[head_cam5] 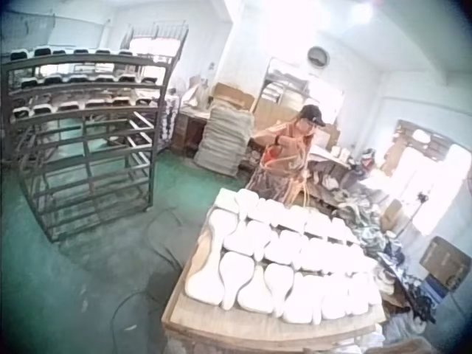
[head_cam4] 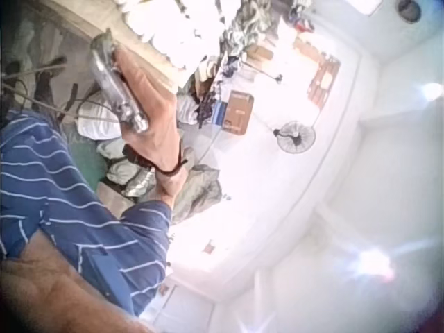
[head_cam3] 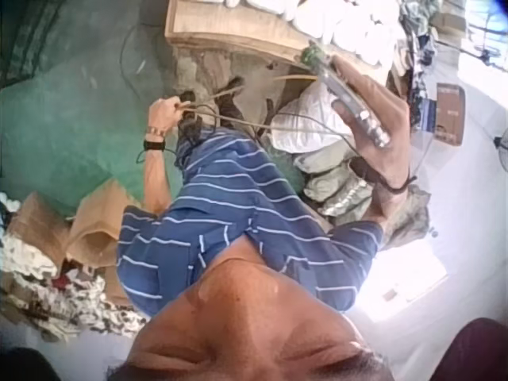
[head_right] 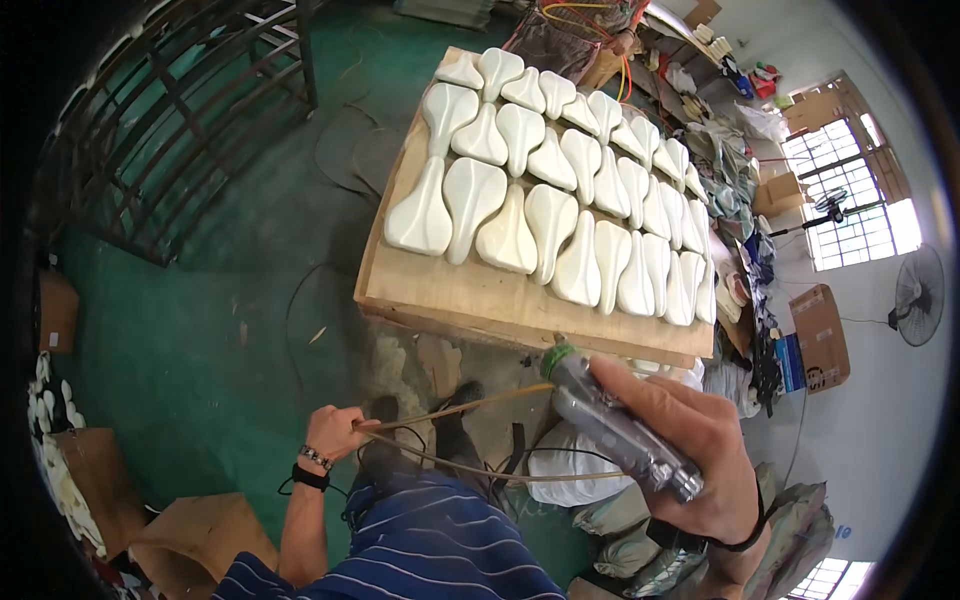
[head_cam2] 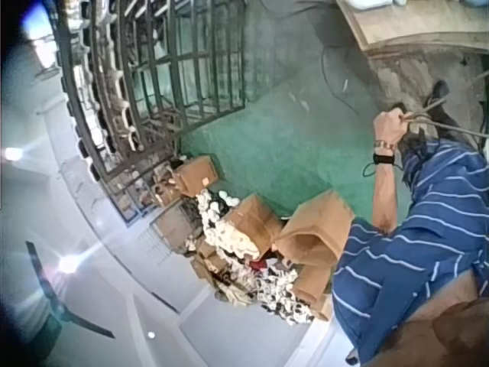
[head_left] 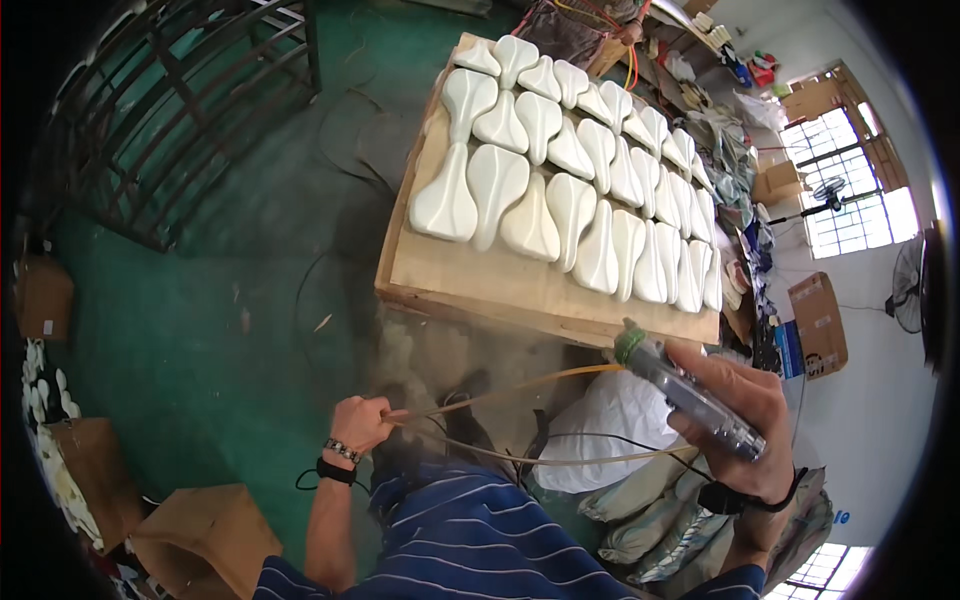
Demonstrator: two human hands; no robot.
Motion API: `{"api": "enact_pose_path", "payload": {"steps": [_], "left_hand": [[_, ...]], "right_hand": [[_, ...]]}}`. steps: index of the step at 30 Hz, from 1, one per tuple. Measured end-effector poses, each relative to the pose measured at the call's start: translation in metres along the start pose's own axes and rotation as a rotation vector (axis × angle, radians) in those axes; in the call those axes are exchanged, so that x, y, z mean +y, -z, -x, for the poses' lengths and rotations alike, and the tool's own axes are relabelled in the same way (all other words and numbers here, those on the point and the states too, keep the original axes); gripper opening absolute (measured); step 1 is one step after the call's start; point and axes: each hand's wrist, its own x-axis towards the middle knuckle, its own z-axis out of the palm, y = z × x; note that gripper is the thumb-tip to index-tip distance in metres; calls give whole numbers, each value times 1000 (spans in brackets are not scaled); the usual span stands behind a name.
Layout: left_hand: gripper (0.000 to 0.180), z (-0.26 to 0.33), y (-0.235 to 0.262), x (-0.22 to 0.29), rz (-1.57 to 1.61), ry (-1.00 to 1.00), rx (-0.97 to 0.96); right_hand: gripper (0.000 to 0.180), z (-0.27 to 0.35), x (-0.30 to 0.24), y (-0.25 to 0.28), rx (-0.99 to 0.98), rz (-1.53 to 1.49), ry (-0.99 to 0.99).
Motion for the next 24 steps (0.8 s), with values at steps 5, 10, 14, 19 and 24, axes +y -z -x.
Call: {"api": "enact_pose_path", "payload": {"steps": [5, 10, 14, 19, 24], "left_hand": [[47, -2, -13, 3, -19, -15, -48], [46, -7, -23, 7, -14, -43, -56], [46, -7, -18, 18, -33, -13, -70], [46, -13, -13, 22, -8, 13, -117], [45, -18, -6, 31, -32, 30, -129]], "right_hand": [[56, -6, -2, -5, 238, -26, -49], [59, 7, -2, 5, -43, 25, -37], [59, 0, 7, 4, 72, 63, 48], [71, 6, 7, 8, -160, -12, 57], [73, 5, 15, 5, -99, -23, 92]]}}
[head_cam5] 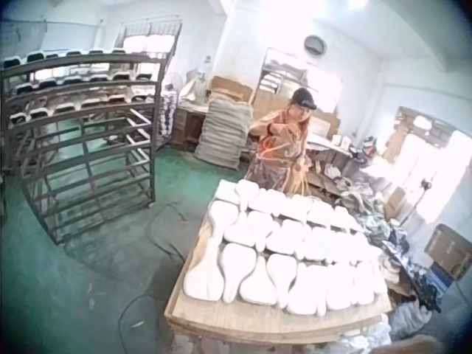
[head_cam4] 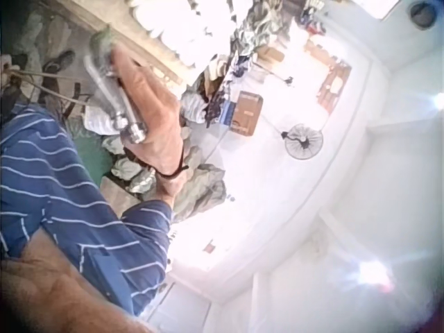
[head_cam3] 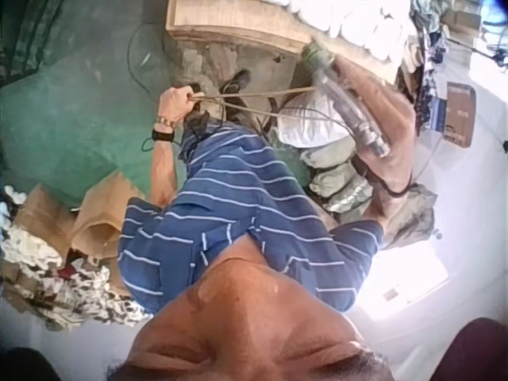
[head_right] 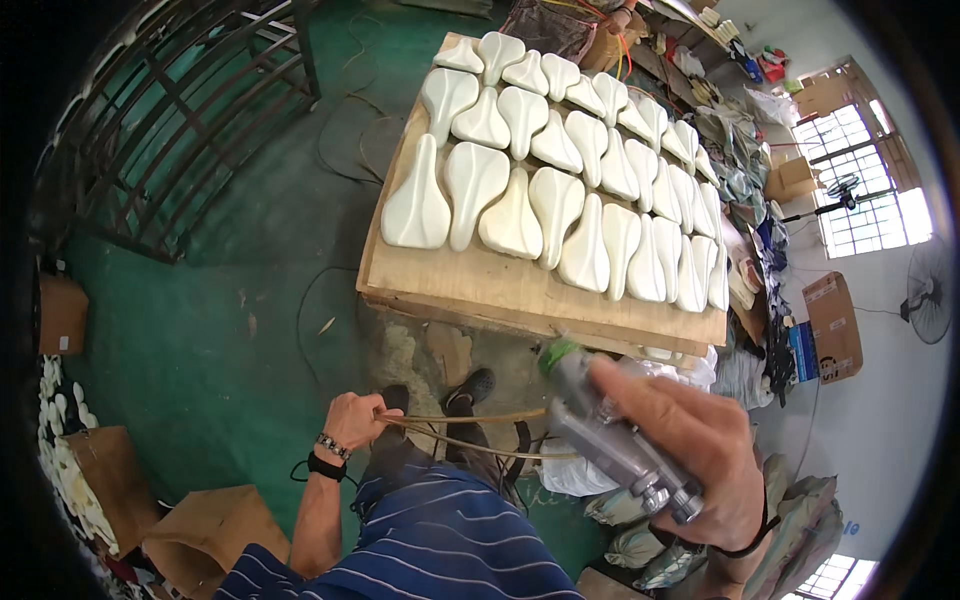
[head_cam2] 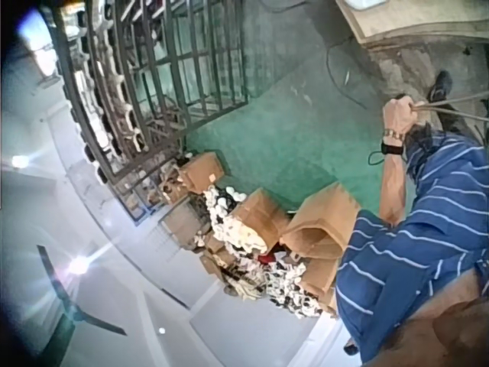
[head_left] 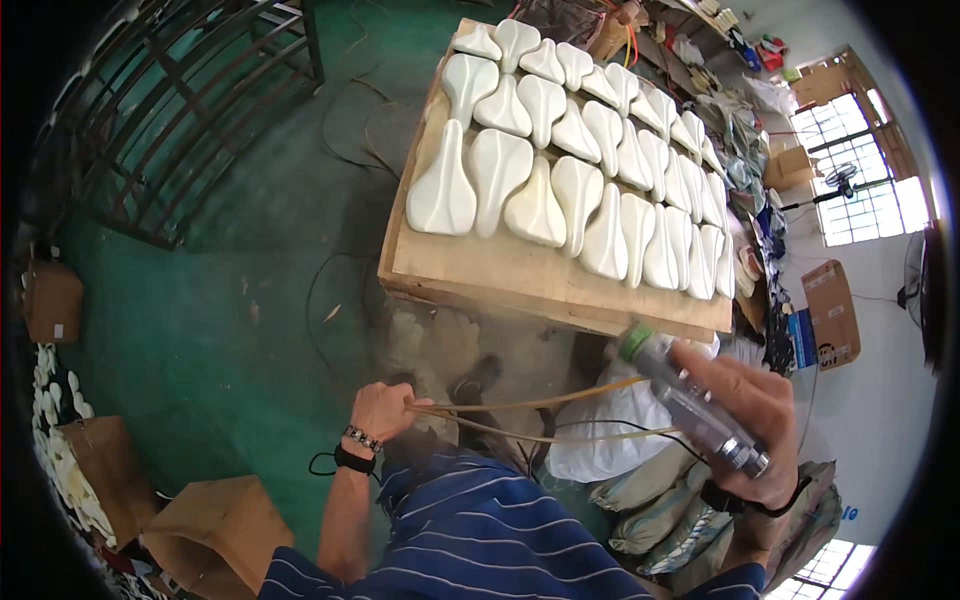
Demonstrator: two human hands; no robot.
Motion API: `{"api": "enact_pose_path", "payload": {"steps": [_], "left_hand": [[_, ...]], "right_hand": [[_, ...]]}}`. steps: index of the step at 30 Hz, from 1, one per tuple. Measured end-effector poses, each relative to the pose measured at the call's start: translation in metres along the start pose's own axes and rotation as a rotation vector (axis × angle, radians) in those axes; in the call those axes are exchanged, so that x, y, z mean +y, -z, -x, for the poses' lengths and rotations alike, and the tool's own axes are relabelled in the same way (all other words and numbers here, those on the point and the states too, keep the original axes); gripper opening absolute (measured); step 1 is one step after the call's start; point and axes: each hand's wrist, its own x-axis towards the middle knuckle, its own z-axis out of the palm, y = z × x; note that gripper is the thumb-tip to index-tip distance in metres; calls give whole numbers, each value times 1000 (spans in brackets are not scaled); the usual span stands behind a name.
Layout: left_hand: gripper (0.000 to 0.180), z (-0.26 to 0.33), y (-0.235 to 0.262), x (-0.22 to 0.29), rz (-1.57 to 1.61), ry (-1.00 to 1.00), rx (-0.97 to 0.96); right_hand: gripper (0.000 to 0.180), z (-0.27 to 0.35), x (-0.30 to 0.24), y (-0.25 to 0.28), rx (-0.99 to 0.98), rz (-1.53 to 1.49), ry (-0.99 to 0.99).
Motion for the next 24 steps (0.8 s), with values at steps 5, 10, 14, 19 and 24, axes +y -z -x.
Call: {"api": "enact_pose_path", "payload": {"steps": [5, 10, 14, 19, 24], "left_hand": [[44, -6, 1, 9, 9, -27, 33], [42, -14, -9, 11, -3, -79, 67], [43, -22, -15, 17, -33, -124, 45], [47, -30, -23, 25, -2, -154, 21], [49, -36, -24, 36, -45, -132, -9]], "right_hand": [[73, 8, 1, 2, 68, 57, -20], [71, 20, 9, 17, -131, -50, -23], [67, 22, 23, 12, 109, 53, -42], [71, 28, 24, 26, -10, 74, -80], [69, 20, 36, 21, 138, 51, -37]]}}
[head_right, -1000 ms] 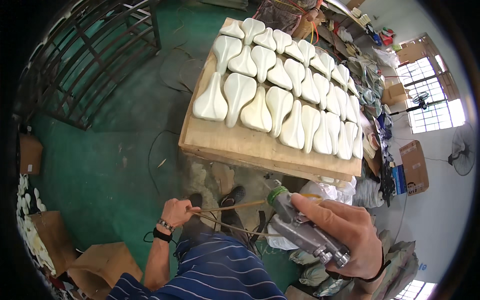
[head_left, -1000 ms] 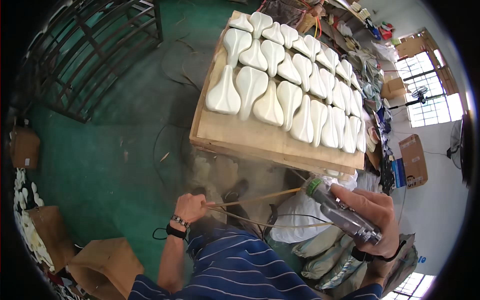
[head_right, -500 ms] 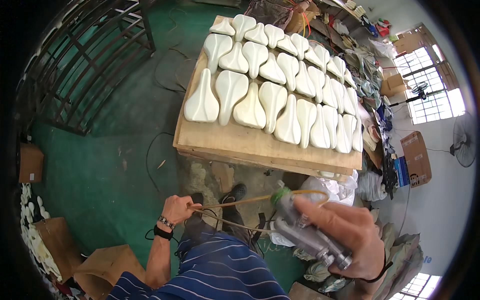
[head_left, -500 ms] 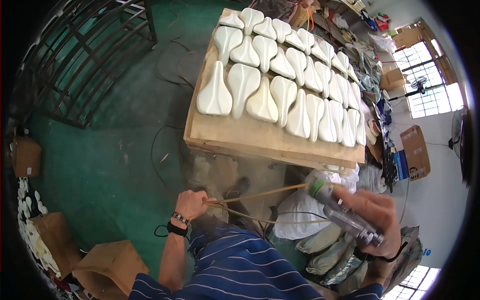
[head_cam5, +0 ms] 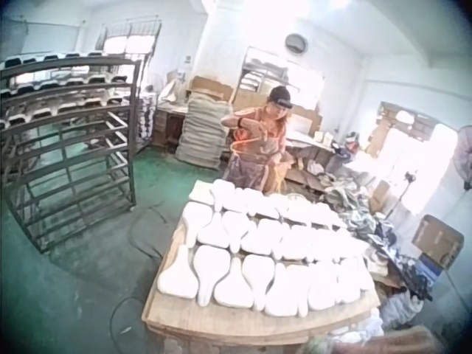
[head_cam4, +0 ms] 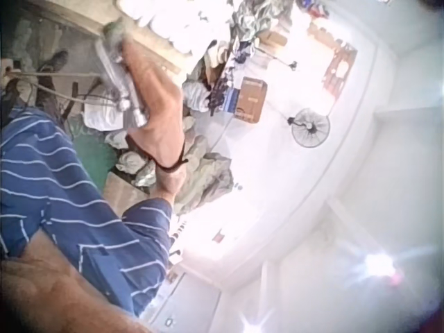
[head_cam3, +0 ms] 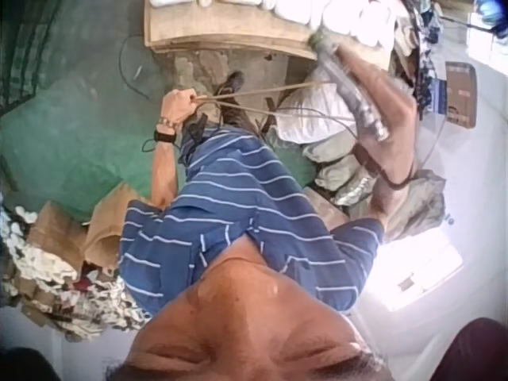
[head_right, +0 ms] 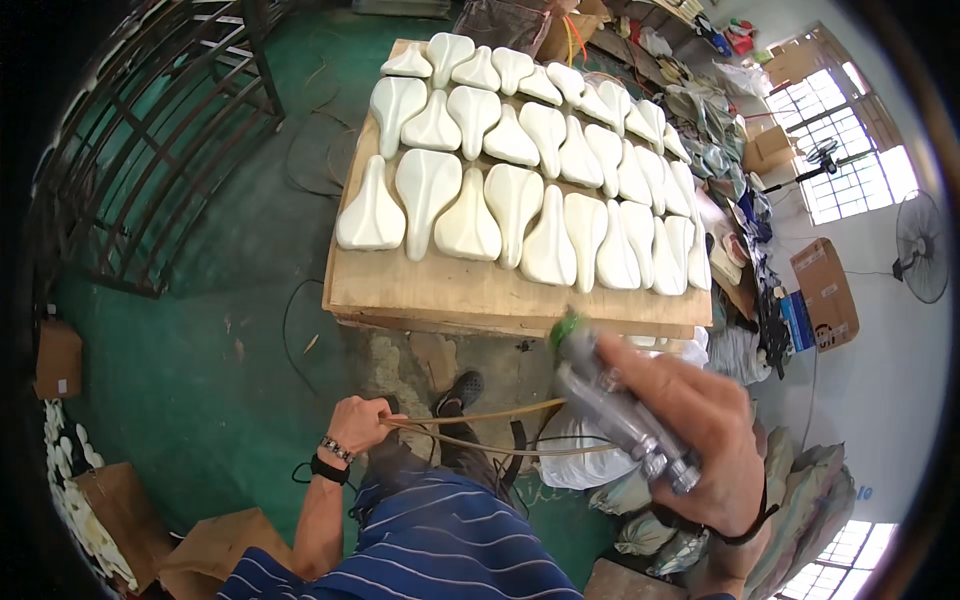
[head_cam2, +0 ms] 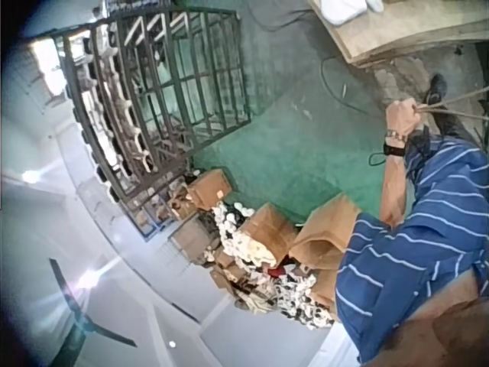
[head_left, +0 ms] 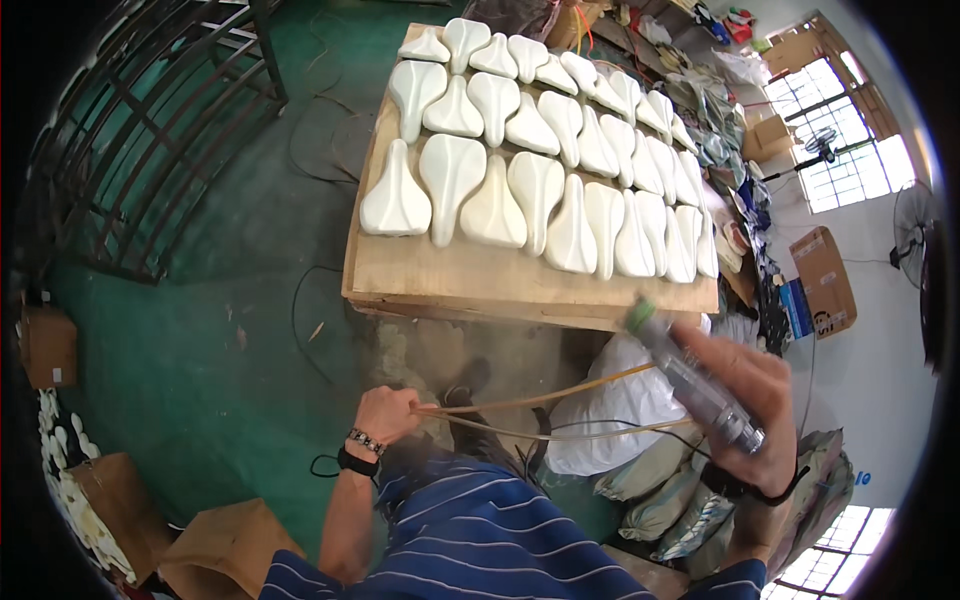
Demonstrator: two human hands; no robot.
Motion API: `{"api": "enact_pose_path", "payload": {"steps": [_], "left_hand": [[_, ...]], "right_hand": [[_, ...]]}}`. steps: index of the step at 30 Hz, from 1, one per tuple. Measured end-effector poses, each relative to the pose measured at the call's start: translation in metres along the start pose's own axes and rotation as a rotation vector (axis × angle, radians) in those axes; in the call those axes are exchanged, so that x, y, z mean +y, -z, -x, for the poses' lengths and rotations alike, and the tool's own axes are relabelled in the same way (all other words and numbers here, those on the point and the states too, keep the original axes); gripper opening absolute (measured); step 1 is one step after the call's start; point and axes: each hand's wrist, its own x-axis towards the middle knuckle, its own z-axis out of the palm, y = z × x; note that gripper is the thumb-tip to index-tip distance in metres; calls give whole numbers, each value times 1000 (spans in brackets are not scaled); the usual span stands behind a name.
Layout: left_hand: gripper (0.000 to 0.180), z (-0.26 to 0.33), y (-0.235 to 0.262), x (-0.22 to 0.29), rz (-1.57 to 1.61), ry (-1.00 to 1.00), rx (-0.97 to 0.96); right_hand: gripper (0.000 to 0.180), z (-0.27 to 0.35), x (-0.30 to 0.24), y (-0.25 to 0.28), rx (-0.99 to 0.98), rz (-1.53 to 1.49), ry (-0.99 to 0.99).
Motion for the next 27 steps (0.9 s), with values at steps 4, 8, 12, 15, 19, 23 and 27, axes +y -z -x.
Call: {"api": "enact_pose_path", "payload": {"steps": [4, 8, 12, 15, 19, 23, 27], "left_hand": [[50, -2, -3, 0, 33, -5, 20], [50, -1, -5, 2, 11, 8, -5], [50, -3, -9, 2, 8, 13, -25], [50, -4, -11, 1, 11, 11, -31], [48, -6, -16, 4, 15, -2, -28], [45, -12, -17, 13, 8, 1, -70], [39, -20, -19, 23, 1, -33, -88]], "right_hand": [[71, -5, 1, 11, -106, -29, 54], [72, -8, 4, 7, -57, -11, 72], [66, -6, 3, 12, -16, 102, 19], [62, 4, 11, 8, 122, 123, 56], [58, 20, 13, 17, 10, 99, 58], [55, 30, 19, 20, 90, 112, 19], [54, 36, 23, 25, 118, 139, -34]]}}
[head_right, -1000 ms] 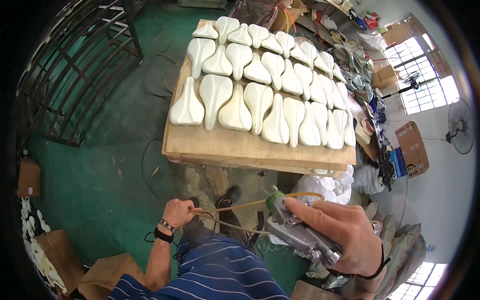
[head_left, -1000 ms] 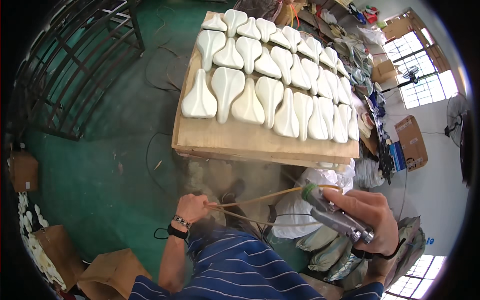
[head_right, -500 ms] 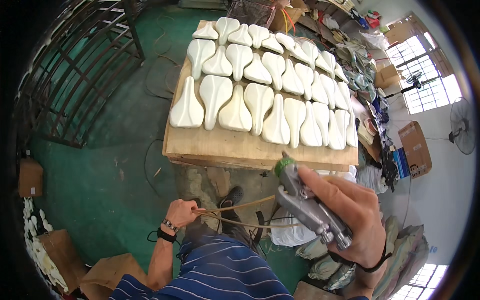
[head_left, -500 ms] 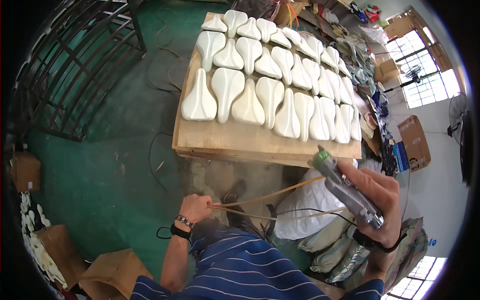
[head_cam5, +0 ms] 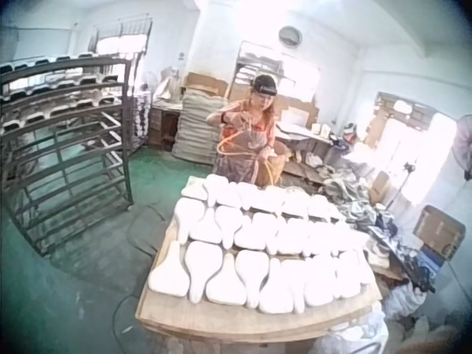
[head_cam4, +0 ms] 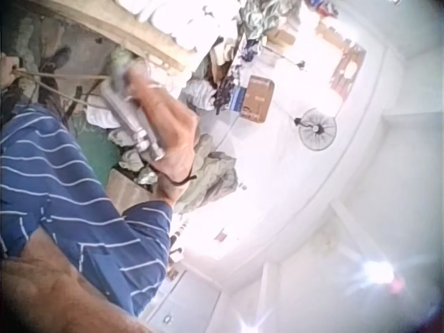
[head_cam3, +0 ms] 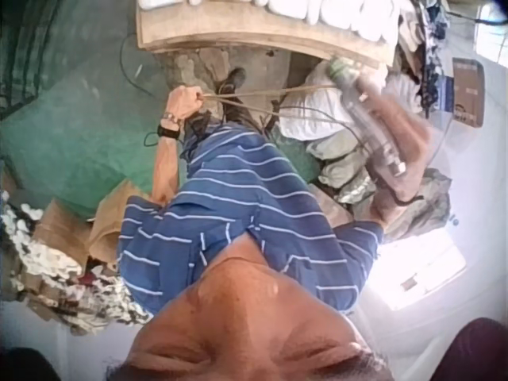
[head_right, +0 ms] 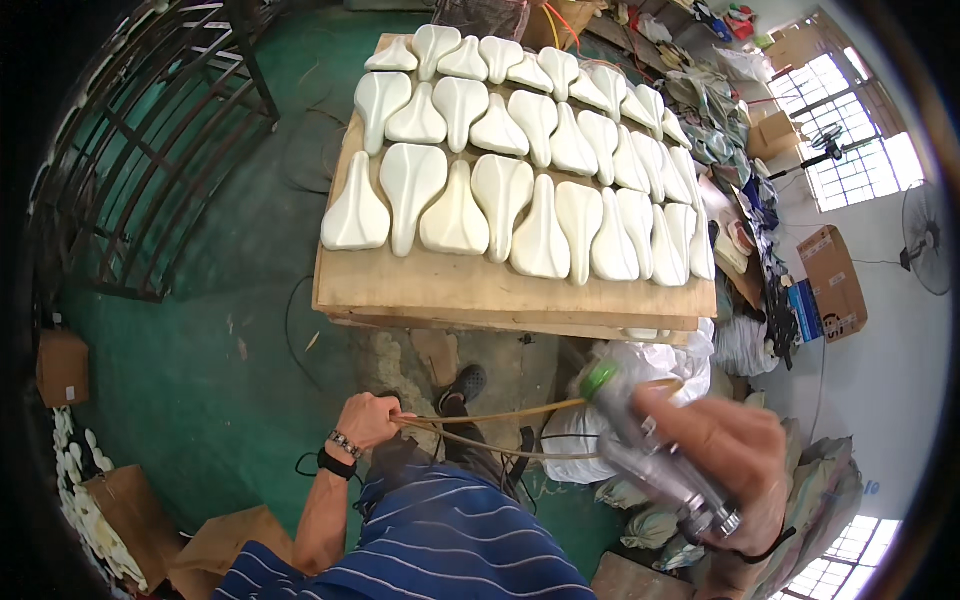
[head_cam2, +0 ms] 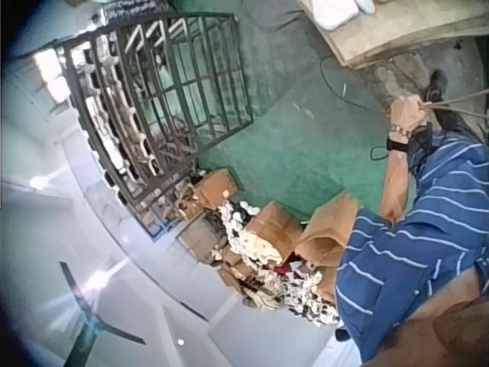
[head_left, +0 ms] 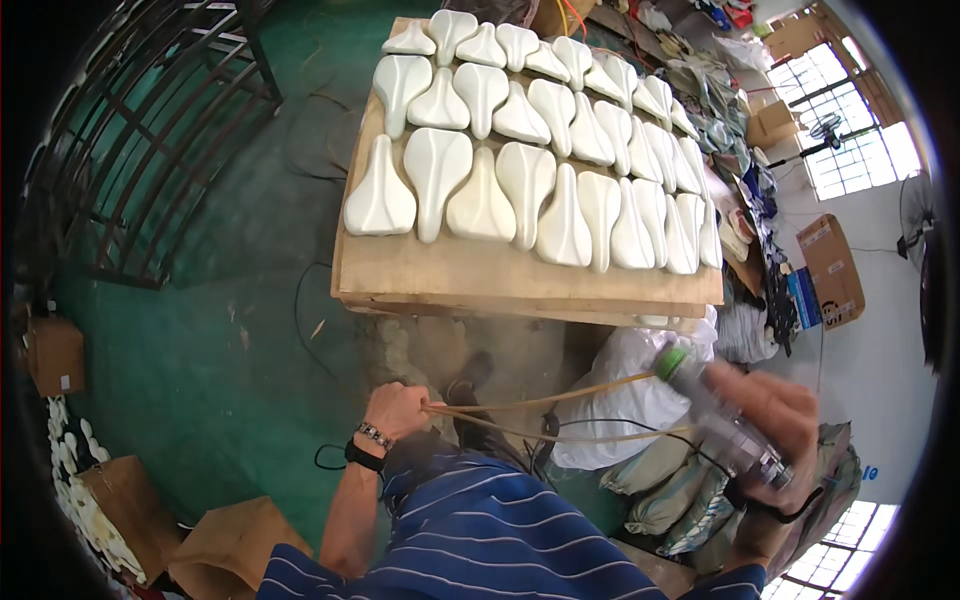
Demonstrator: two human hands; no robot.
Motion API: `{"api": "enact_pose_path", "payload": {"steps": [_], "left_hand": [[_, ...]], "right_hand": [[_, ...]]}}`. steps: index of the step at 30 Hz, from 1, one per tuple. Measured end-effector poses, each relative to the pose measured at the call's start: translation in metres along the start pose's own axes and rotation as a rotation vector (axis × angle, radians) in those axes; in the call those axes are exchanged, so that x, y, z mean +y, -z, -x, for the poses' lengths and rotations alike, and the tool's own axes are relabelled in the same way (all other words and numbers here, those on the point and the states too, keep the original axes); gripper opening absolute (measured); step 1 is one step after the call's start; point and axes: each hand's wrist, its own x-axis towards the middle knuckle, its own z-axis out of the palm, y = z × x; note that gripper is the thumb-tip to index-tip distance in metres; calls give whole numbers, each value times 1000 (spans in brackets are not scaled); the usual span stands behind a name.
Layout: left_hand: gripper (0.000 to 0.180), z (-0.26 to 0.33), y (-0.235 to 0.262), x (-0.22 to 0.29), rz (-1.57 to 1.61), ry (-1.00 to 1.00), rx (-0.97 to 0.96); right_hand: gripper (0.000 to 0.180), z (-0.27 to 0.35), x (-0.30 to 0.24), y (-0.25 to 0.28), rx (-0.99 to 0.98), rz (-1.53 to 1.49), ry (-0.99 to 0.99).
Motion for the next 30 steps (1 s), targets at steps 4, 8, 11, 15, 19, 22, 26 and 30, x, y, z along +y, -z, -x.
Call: {"api": "enact_pose_path", "payload": {"steps": [4, 8, 11, 15, 19, 22, 26, 30], "left_hand": [[28, -9, -2, 13, -15, -10, -67], [22, -15, -9, 26, -23, -21, -61], [25, -23, -19, 35, -19, -37, -77], [33, -27, -32, 50, -17, -3, -71], [38, -35, -38, 68, 2, 17, -41], [27, -45, -41, 85, -22, 53, -78], [32, -45, -57, 96, 8, 76, -55], [35, -47, -71, 101, 4, 71, -83]], "right_hand": [[56, 5, 11, 8, -233, -62, 25], [55, -5, 43, 5, 63, -46, -122], [57, 0, 59, 23, -153, -111, -34], [58, -2, 87, 20, -2, -78, 4], [65, 1, 111, 32, -134, -134, 80], [60, 0, 125, 32, -61, -143, 103], [61, -1, 137, 33, -45, -140, 132], [60, 6, 129, 36, -132, -110, 135]]}}
